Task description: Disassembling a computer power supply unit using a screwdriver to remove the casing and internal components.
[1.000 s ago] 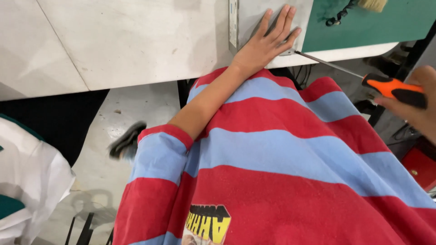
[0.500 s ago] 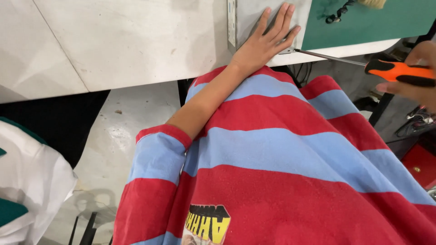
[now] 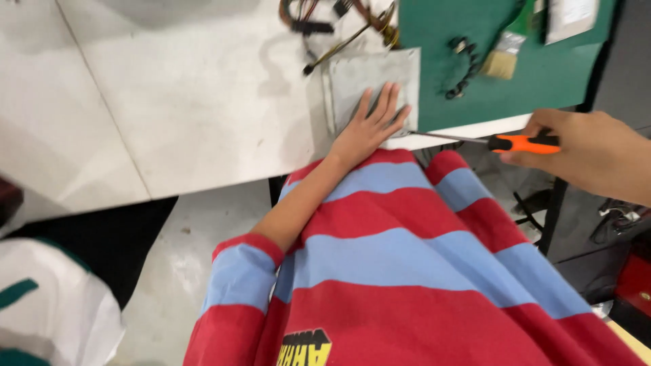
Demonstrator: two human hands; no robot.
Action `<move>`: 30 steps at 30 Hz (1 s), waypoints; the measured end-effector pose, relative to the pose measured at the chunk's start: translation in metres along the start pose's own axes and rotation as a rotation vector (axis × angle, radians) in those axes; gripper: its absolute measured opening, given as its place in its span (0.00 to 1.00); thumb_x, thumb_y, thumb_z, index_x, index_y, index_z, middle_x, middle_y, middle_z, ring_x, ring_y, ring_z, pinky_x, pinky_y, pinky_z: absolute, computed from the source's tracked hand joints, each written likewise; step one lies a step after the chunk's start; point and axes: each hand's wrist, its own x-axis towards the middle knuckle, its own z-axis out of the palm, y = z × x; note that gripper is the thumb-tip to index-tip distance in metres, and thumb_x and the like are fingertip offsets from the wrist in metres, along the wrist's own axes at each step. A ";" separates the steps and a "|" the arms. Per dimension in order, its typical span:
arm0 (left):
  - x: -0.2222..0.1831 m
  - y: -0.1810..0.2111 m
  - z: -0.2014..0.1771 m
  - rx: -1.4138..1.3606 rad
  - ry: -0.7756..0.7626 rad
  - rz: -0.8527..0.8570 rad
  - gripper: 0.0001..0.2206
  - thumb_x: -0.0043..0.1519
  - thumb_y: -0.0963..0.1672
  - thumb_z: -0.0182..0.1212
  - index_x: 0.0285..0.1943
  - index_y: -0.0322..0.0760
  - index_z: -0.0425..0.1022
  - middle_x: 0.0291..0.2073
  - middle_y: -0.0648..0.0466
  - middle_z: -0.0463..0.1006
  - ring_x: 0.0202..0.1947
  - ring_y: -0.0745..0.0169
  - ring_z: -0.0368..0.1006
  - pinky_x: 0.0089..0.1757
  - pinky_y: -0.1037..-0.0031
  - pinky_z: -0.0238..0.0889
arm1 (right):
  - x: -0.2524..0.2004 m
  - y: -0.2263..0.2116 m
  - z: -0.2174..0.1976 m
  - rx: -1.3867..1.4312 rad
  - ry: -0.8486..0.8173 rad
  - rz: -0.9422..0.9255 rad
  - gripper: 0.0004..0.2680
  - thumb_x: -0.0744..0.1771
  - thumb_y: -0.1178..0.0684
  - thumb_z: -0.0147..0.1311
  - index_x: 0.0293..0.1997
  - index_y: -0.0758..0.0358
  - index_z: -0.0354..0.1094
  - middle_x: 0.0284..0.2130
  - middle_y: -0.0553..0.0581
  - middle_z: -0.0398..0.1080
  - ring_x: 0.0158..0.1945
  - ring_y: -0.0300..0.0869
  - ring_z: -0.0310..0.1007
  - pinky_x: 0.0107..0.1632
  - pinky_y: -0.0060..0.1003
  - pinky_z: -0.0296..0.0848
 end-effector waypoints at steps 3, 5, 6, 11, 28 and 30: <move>0.001 0.002 0.009 -0.038 -0.035 -0.007 0.23 0.74 0.42 0.40 0.81 0.42 0.53 0.75 0.30 0.51 0.75 0.28 0.47 0.67 0.37 0.45 | -0.015 0.010 -0.022 -0.164 -0.099 -0.041 0.22 0.67 0.27 0.48 0.58 0.50 0.63 0.33 0.65 0.81 0.39 0.58 0.80 0.42 0.48 0.73; -0.003 0.008 0.017 -0.109 0.061 -0.054 0.26 0.71 0.49 0.48 0.78 0.43 0.54 0.73 0.30 0.56 0.76 0.31 0.47 0.67 0.36 0.43 | -0.018 0.033 -0.002 -0.341 0.099 -0.214 0.18 0.68 0.29 0.48 0.51 0.50 0.62 0.30 0.59 0.78 0.34 0.53 0.78 0.36 0.44 0.70; -0.004 0.011 0.016 -0.113 0.063 -0.051 0.26 0.71 0.49 0.48 0.78 0.43 0.54 0.73 0.30 0.56 0.76 0.31 0.47 0.67 0.36 0.43 | -0.013 0.044 0.023 -0.429 0.195 -0.300 0.17 0.68 0.30 0.48 0.48 0.50 0.62 0.29 0.57 0.76 0.31 0.50 0.77 0.33 0.43 0.68; -0.001 0.002 0.002 -0.060 -0.075 -0.023 0.24 0.74 0.42 0.42 0.81 0.43 0.51 0.76 0.32 0.50 0.76 0.31 0.47 0.68 0.38 0.45 | 0.002 0.038 0.067 -0.824 0.794 -0.705 0.14 0.70 0.35 0.50 0.32 0.51 0.63 0.21 0.47 0.68 0.19 0.41 0.70 0.20 0.37 0.60; -0.002 0.000 -0.002 -0.069 -0.033 -0.015 0.24 0.71 0.41 0.43 0.79 0.42 0.53 0.74 0.31 0.54 0.75 0.31 0.49 0.68 0.39 0.46 | 0.019 0.036 0.055 -0.621 0.467 -0.745 0.05 0.66 0.49 0.47 0.38 0.54 0.64 0.27 0.49 0.70 0.26 0.46 0.73 0.27 0.43 0.69; 0.000 -0.001 -0.003 -0.059 -0.021 -0.015 0.24 0.71 0.41 0.43 0.78 0.43 0.55 0.74 0.32 0.55 0.75 0.32 0.49 0.68 0.40 0.46 | 0.015 0.034 0.035 -0.391 0.176 -0.467 0.17 0.69 0.29 0.41 0.42 0.50 0.65 0.33 0.48 0.77 0.35 0.52 0.80 0.33 0.48 0.74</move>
